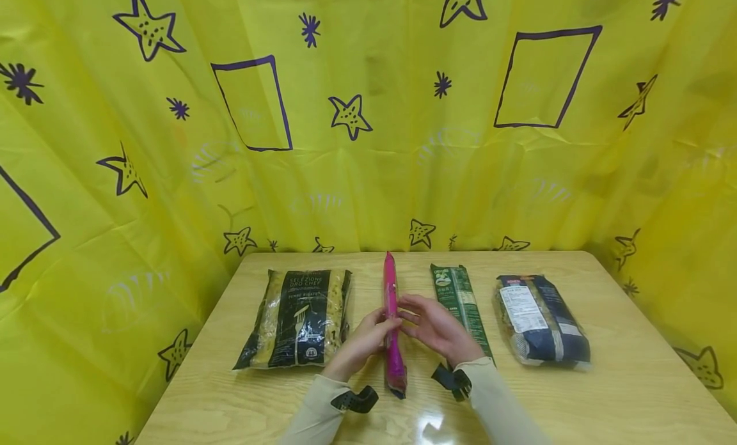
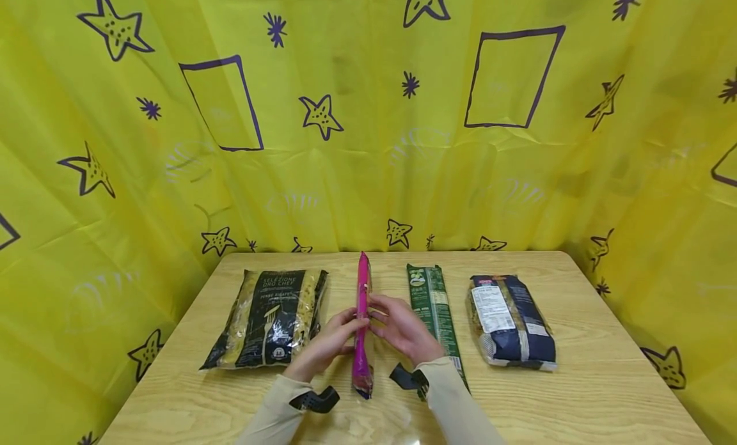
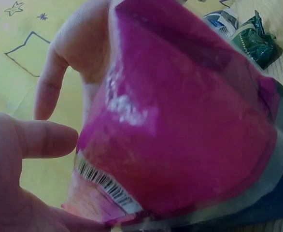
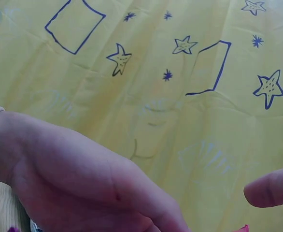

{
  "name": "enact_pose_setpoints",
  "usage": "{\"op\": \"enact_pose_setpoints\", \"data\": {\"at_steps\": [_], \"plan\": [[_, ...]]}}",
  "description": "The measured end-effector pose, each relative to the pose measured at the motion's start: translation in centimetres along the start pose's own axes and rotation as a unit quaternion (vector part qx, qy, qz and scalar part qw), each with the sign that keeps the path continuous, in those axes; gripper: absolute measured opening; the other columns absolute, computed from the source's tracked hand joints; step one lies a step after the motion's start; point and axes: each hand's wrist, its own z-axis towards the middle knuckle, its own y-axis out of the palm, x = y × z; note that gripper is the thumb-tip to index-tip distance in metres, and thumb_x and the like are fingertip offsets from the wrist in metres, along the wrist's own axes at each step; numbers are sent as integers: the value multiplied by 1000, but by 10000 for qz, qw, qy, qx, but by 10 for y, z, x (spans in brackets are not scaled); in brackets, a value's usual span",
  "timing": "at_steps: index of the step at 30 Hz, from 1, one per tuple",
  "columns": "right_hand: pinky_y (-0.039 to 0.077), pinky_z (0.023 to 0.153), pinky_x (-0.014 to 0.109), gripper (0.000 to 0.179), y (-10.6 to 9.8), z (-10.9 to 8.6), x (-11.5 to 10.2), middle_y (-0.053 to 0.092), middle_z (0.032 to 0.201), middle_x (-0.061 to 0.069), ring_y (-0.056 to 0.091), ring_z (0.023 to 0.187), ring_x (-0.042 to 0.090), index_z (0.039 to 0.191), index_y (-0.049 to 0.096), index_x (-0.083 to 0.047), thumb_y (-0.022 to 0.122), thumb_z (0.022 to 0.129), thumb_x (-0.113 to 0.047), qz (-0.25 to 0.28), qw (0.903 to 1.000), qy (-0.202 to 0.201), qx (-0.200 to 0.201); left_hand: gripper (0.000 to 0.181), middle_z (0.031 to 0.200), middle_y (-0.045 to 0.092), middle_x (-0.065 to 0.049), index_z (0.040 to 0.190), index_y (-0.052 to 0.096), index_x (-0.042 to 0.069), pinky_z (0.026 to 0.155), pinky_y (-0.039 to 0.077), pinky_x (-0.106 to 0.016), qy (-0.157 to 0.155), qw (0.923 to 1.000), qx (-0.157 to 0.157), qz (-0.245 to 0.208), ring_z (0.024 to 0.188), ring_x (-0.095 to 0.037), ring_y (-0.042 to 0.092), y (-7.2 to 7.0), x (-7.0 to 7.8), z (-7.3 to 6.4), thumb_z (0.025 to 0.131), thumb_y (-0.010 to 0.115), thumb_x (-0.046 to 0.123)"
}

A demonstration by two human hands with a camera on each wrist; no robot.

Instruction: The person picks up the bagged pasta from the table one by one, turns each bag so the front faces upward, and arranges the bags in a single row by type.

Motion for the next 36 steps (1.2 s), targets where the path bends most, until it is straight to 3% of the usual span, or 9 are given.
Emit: {"op": "enact_pose_setpoints", "data": {"at_steps": [3,7,12,18,22,29,36], "plan": [[50,106,32,24,1,0,1,56,131,7,52,126,22,118,65,-11,49,109,-27,-140,9999,10,64,63,135,59,-24,150,42,-10,96,56,-50,-31,9999,95,38,113,-27,60,0,0,0,101,61,24],[49,107,32,28,2,0,3,56,134,6,50,131,24,124,63,-11,49,108,-30,-402,9991,-5,166,66,119,61,-17,151,39,-11,81,56,-32,-46,9999,105,70,98,-23,61,0,-1,-1,99,63,23],[50,107,32,35,2,-1,4,56,137,7,47,138,28,131,60,-8,51,108,-32,-481,9986,-37,234,73,136,57,-25,153,34,-11,95,58,-41,30,9998,26,220,108,-27,63,-1,-1,-3,97,66,23],[53,104,32,27,1,-2,6,57,133,5,47,137,29,123,64,-14,51,108,-33,-470,9985,-21,266,76,149,49,-29,155,34,-7,107,50,-51,120,9993,-22,346,121,-32,58,-2,-4,-3,96,69,24],[52,105,34,27,0,-1,7,57,135,6,46,138,30,124,63,-15,49,108,-33,-514,9982,-18,321,75,149,49,-28,155,35,-6,102,50,-43,210,9992,-62,336,119,-29,56,-2,-6,-3,95,71,21],[38,123,52,51,0,1,9,51,147,15,36,150,40,149,42,2,42,110,-32,-667,9971,-87,369,74,132,55,-27,154,32,-10,82,47,-25,242,9992,-104,299,99,-20,55,-2,-4,-4,92,68,10],[41,120,52,46,-3,3,9,46,151,18,39,147,40,145,49,-1,43,110,-30,-433,9971,3,620,72,129,54,-23,151,34,-12,83,45,-25,293,9987,-14,412,103,-21,52,-3,-3,-4,88,65,7]]}}
